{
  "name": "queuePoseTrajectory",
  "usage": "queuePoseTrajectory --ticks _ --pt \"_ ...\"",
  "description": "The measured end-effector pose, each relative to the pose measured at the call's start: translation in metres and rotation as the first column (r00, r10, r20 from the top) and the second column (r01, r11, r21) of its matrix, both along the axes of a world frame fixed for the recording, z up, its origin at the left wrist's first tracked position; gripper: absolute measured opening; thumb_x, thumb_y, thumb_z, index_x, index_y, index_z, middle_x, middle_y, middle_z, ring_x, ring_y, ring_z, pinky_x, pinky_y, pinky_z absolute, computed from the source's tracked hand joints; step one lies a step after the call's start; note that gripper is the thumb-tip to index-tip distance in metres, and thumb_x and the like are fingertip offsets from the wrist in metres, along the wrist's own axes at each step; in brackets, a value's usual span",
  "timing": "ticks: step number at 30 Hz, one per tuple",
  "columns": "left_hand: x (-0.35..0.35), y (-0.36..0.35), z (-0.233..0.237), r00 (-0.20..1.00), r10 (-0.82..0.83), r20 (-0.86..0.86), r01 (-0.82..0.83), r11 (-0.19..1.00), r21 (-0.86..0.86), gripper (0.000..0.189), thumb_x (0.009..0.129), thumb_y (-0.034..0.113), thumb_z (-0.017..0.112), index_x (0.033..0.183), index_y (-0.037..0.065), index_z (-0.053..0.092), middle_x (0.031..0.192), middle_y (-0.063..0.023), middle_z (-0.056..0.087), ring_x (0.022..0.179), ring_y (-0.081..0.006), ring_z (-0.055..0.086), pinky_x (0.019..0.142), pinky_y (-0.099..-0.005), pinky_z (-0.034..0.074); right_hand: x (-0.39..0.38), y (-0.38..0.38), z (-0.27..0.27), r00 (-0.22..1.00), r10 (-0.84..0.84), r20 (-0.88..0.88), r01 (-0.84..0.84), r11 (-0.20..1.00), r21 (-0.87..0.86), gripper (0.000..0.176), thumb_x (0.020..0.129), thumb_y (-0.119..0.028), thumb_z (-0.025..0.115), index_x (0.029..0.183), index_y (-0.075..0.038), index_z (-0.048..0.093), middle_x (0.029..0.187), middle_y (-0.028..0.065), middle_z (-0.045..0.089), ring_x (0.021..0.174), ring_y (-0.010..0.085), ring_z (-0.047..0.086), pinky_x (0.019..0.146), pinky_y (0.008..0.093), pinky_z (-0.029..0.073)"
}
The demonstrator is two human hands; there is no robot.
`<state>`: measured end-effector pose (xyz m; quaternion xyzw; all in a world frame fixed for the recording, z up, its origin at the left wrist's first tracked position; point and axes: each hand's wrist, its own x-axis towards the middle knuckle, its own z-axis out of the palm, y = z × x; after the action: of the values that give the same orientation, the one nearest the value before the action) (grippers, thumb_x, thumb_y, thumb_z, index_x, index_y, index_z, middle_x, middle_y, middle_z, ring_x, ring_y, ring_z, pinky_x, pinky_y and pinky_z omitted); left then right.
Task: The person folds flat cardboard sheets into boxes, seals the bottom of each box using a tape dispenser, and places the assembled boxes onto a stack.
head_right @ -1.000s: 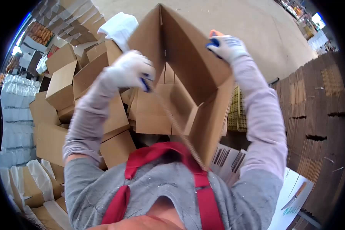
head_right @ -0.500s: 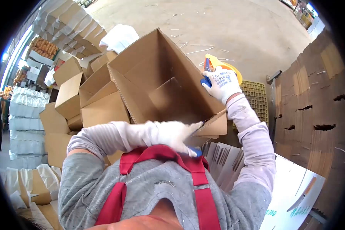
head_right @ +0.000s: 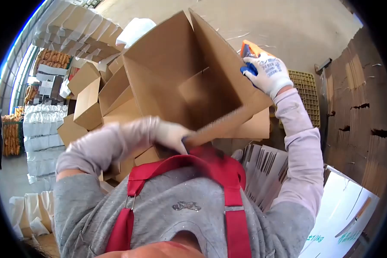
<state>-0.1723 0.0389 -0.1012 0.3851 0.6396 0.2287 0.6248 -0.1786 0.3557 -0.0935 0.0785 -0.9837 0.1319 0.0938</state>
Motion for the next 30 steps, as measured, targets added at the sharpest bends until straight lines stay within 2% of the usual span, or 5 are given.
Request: queuePoseTrajectory --ticks 9,13,21,26,30 --pt "-0.108 0.056 -0.047 0.564 -0.696 -0.444 0.337 0.685 -0.645 0.067 0.058 0.054 0.079 0.107 0.01 0.066 0.106 -0.0102 0.066 0.098 -0.0287 0.062 0.087 -0.0396 0.048 0.01 -0.023 0.005 0.994 -0.107 0.018 0.104 0.988 0.118 0.034 0.082 -0.039 0.059 0.11 -0.02 0.063 0.095 0.0159 0.06 0.088 0.0302 0.06 0.079 0.0419 0.045" --pt "-0.176 0.042 0.019 -0.568 0.076 -0.819 -0.036 0.992 0.117 0.074 0.07 0.047 0.072 0.131 0.015 0.044 0.126 -0.0118 0.053 0.114 -0.0303 0.053 0.095 -0.0376 0.042 0.008 -0.031 0.009 0.992 -0.117 0.042 0.11 0.983 0.147 0.034 0.081 -0.04 0.06 0.107 -0.02 0.064 0.095 0.0159 0.059 0.089 0.0297 0.06 0.078 0.0422 0.045" --pt "-0.166 0.012 0.017 0.638 -0.268 -0.722 0.104 0.959 -0.263 0.045 0.072 0.042 0.07 0.106 0.013 0.066 0.105 -0.0095 0.066 0.101 -0.027 0.061 0.086 -0.0379 0.048 0.009 -0.112 0.019 0.981 -0.169 -0.092 0.191 0.906 0.377 0.031 0.075 -0.039 0.065 0.101 -0.023 0.063 0.084 0.0136 0.054 0.08 0.0292 0.056 0.066 0.0429 0.041" --pt "-0.22 -0.071 0.044 -0.374 0.194 -0.907 -0.331 0.886 0.326 0.053 0.087 0.043 0.055 0.127 0.009 0.052 0.128 -0.0144 0.053 0.122 -0.0287 0.046 0.102 -0.0406 0.033 0.02 -0.116 -0.076 0.989 -0.075 -0.124 0.099 0.975 0.198 0.034 0.072 -0.029 0.067 0.106 -0.028 0.064 0.084 0.0093 0.051 0.078 0.0276 0.053 0.068 0.0419 0.04" --pt "-0.266 0.001 -0.032 -0.181 0.385 -0.905 -0.338 0.84 0.425 0.063 0.09 0.058 0.039 0.135 0.014 0.042 0.14 -0.0124 0.041 0.132 -0.0303 0.034 0.106 -0.0502 0.022 0.013 -0.113 -0.074 0.987 -0.123 -0.103 0.139 0.975 0.171 0.037 0.07 -0.025 0.068 0.106 -0.029 0.065 0.086 0.0085 0.052 0.081 0.0269 0.054 0.071 0.0415 0.041"
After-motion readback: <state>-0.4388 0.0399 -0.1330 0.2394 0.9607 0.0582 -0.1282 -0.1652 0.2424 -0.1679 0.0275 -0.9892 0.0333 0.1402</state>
